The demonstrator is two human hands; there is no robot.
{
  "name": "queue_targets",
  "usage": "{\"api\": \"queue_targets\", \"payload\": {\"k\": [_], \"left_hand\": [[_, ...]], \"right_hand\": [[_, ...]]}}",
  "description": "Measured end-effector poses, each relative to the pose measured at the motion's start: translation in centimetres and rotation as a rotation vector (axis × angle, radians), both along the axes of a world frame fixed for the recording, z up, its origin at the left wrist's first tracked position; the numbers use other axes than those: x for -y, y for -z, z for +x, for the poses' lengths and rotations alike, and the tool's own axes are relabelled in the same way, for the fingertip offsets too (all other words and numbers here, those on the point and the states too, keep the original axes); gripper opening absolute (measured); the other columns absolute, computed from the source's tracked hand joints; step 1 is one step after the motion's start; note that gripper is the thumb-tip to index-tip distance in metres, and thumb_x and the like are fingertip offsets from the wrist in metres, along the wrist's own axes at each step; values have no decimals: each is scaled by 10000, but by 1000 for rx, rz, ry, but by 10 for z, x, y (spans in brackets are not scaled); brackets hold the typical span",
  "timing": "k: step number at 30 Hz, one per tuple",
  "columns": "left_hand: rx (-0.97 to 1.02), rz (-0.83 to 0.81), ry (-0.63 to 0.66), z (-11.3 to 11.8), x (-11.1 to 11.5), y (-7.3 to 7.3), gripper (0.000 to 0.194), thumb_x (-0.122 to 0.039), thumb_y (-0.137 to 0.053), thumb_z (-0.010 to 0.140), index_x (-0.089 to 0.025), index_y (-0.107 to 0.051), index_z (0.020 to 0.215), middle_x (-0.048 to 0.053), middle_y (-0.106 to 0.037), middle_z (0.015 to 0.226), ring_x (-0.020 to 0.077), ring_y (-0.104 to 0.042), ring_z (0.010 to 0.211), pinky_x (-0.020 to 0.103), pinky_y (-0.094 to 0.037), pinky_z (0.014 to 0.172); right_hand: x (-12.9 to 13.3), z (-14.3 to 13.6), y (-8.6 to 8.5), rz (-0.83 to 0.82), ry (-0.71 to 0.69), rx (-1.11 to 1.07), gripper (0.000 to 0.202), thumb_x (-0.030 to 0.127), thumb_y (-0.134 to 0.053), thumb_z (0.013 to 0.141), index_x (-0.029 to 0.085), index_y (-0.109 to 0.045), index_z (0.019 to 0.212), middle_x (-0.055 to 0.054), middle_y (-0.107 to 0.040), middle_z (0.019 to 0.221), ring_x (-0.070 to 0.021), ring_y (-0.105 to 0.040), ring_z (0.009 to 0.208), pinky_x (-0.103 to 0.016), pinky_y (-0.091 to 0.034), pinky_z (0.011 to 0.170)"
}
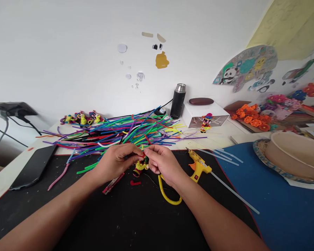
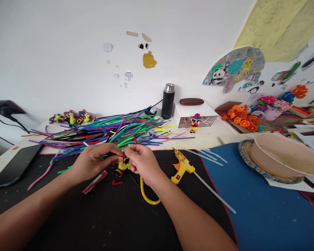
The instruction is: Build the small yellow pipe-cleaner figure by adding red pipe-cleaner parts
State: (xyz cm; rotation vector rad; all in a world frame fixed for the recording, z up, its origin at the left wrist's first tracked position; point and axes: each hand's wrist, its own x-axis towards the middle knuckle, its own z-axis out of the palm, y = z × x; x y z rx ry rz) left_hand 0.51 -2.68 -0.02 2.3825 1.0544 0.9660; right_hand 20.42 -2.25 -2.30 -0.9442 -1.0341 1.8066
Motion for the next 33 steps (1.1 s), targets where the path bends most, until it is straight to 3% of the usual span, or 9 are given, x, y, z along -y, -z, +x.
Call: {"api": "queue_targets", "payload": {"k": [14, 33], "left_hand": [[-46, -27, 25, -1, -1, 2, 101, -154, -657, 967, -217, -735, 951, -15, -801, 849, 118, -744, 735, 167, -520, 683], [-89, 59, 46, -1, 0, 3, 142, -169, -620, 992, -219, -743, 939, 5, -804, 829, 135, -752, 724, 182, -552, 680]], "right_hand": [[0, 0, 3, 2, -29, 9, 346, 486, -798, 753, 202, -611, 817, 126, -395, 452, -66, -369, 380, -205, -198, 394], [1, 1, 4, -1, -52, 39, 330, 474, -787, 795, 201, -608, 841, 118, -423, 463, -70, -376, 382, -210, -205, 400]]}}
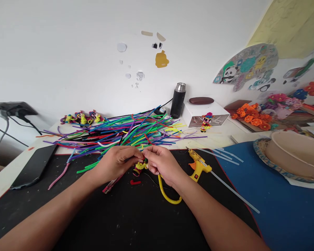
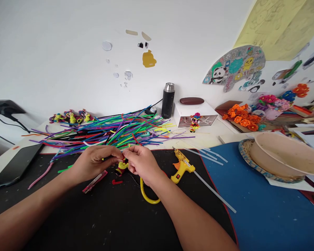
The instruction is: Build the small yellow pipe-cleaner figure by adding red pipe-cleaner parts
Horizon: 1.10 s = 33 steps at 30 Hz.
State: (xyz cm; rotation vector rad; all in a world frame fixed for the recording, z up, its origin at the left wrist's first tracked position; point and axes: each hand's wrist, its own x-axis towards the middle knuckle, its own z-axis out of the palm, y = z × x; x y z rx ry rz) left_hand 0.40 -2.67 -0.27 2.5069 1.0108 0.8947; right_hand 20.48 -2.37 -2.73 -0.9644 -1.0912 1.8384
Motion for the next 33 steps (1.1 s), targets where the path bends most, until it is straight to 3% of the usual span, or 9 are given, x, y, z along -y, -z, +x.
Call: {"api": "queue_targets", "payload": {"k": [7, 9, 13, 19, 33], "left_hand": [[39, -110, -19, 0, 0, 0, 120, -239, -652, 982, -227, -761, 933, 18, -809, 828, 152, -751, 724, 210, -549, 674], [102, -197, -52, 0, 0, -1, 102, -294, -698, 962, -217, -763, 944, 30, -807, 838, 159, -746, 723, 223, -563, 680], [279, -457, -104, 2, 0, -2, 244, -422, -746, 926, -181, -745, 966, 39, -777, 811, 161, -712, 646, 248, -593, 632], [288, -678, -125, 5, 0, -3, 301, -469, -736, 924, -172, -770, 960, 23, -738, 779, 146, -671, 646, 245, -577, 632], [479, -801, -110, 15, 2, -9, 422, -576, -767, 875, -162, -693, 906, 28, -733, 765, 149, -679, 623, 262, -576, 594]], "right_hand": [[1, -1, 0, 3, 10, -15, 341, 481, -793, 786, 198, -608, 835, 117, -423, 462, -70, -382, 385, -204, -208, 398], [0, 0, -1, 10, 33, -27, 352, 491, -795, 781, 199, -607, 838, 118, -421, 458, -70, -382, 385, -202, -204, 395], [-2, 0, -2, 14, 108, -57, 384, 506, -813, 758, 198, -607, 862, 127, -407, 452, -70, -376, 373, -202, -188, 380], [-1, 0, -4, 16, 135, -63, 403, 522, -823, 746, 199, -607, 850, 121, -419, 453, -68, -375, 369, -205, -189, 378], [0, 0, -2, 17, 107, -57, 408, 538, -811, 762, 205, -600, 865, 122, -426, 481, -69, -383, 374, -202, -198, 379]]}}
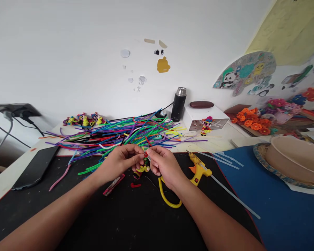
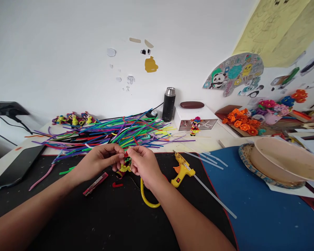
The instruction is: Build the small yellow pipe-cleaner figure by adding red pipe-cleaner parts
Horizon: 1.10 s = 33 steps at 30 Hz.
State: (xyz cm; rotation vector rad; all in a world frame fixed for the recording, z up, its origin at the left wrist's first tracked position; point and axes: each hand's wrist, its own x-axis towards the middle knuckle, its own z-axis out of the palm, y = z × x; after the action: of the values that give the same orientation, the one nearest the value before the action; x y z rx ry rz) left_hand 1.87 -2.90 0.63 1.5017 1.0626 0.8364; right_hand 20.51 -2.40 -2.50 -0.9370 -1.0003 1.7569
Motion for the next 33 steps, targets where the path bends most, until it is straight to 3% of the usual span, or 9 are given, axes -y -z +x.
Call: {"api": "queue_targets", "payload": {"k": [7, 14, 18, 23, 33], "left_hand": [[73, -37, -67, -4, -5, -2, 438, -575, -818, 830, -163, -674, 866, 12, -719, 705, 139, -666, 575, 238, -549, 540], [139, -110, -31, -4, -6, 2, 439, -585, -805, 842, -161, -692, 860, 18, -722, 671, 146, -674, 564, 247, -562, 550], [241, -166, -28, -7, -9, 8, 399, -535, -812, 863, -145, -726, 869, 38, -748, 740, 132, -691, 605, 220, -559, 559], [228, -191, -14, -8, -10, 9, 366, -438, -881, 819, -146, -735, 983, 25, -749, 739, 133, -694, 599, 222, -567, 566], [392, -225, -118, -4, -6, 7, 327, -384, -920, 781, -162, -710, 898, -29, -751, 719, 111, -702, 601, 165, -542, 539]], "right_hand": [[4, -4, -3, 34, -43, 57, 375, 523, -792, 778, 201, -620, 862, 109, -458, 497, -70, -391, 389, -208, -227, 386], [4, -4, -1, 49, -56, 79, 381, 533, -792, 780, 199, -622, 851, 99, -473, 499, -77, -405, 394, -211, -233, 390], [3, -3, -2, 37, -38, 75, 393, 544, -798, 776, 203, -620, 858, 100, -467, 499, -80, -415, 399, -208, -226, 389], [4, -3, -1, 54, -49, 70, 389, 548, -784, 791, 199, -622, 851, 93, -480, 510, -77, -415, 396, -209, -231, 389], [6, -2, -7, 61, -41, 46, 398, 561, -781, 812, 204, -618, 876, 94, -477, 509, -75, -413, 399, -209, -229, 396]]}}
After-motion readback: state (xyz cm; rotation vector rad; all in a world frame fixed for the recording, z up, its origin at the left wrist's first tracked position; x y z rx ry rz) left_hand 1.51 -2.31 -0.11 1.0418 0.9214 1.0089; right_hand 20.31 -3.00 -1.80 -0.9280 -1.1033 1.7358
